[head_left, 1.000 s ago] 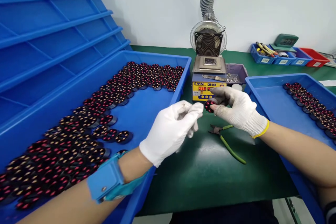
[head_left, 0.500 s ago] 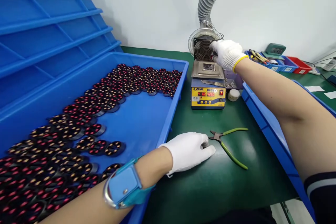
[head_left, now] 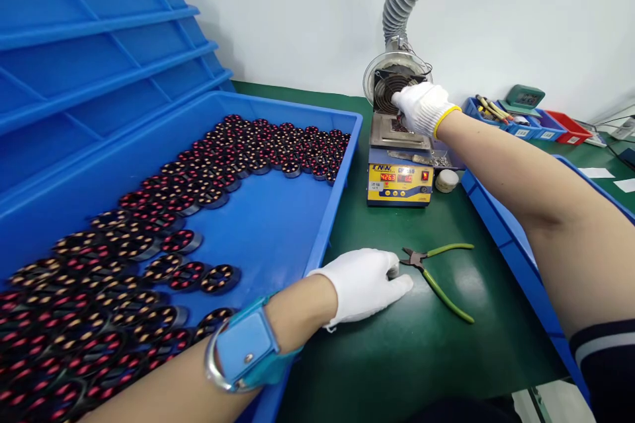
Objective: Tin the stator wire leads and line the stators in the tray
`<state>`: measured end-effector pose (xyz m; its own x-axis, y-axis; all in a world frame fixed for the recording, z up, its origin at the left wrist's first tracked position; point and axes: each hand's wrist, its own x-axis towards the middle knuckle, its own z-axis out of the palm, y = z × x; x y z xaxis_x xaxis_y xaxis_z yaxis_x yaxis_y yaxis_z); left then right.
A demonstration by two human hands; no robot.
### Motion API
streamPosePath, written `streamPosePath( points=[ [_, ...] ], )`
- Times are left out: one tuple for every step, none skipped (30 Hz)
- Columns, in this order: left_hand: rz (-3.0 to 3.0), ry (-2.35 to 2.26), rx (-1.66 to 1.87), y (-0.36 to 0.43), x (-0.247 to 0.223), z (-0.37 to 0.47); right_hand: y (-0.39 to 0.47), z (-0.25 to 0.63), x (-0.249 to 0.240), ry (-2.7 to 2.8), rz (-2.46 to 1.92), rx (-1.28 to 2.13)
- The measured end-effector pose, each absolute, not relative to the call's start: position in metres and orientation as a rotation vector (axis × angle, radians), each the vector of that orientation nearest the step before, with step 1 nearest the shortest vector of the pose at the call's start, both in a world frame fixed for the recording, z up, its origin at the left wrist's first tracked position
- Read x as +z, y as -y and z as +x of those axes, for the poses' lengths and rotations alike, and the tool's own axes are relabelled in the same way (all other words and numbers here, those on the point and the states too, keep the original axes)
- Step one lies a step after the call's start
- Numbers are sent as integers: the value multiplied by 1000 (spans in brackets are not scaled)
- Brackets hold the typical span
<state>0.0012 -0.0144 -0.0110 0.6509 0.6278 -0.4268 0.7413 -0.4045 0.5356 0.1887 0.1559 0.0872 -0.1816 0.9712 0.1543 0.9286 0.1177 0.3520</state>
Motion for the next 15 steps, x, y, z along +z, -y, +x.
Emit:
streamPosePath(
  points=[
    [2147, -1057, -193, 15, -11, 2, -156, 188, 87, -2254, 1925, 583],
    [2142, -1055, -177, 15, -12, 2, -156, 188, 87, -2249, 1920, 586],
    [2138, -1053, -156, 15, -12, 2, -155, 188, 88, -2249, 1918, 586],
    [2137, -1053, -127, 15, -12, 3, -155, 188, 89, -2250, 1921, 588],
    [2134, -1056, -84, 14, -11, 3, -155, 189, 91, -2250, 1933, 587],
    [2126, -1065, -18, 14, -10, 4, -154, 189, 93, -2257, 1952, 587],
    [2103, -1081, 74, 13, -8, 4, -152, 190, 96, -2269, 1983, 587],
    [2057, -1101, 184, 12, -6, 5, -149, 191, 99, -2289, 2024, 579],
    [1981, -1121, 309, 10, -4, 6, -145, 192, 102, -2323, 2070, 565],
    [1878, -1132, 437, 9, -1, 6, -140, 193, 105, -2373, 2119, 533],
    [1757, -1134, 556, 7, 0, 7, -133, 193, 107, -2437, 2169, 482],
    [1630, -1127, 663, 6, 2, 7, -125, 193, 107, -2514, 2217, 407],
    [1511, -1111, 751, 4, 2, 8, -116, 193, 105, -2598, 2257, 296],
    [1408, -1090, 825, 3, 2, 9, -107, 192, 100, -2681, 2287, 147],
    [1325, -1069, 884, 1, 1, 9, -97, 191, 93, -2752, 2310, -46]
  ],
)
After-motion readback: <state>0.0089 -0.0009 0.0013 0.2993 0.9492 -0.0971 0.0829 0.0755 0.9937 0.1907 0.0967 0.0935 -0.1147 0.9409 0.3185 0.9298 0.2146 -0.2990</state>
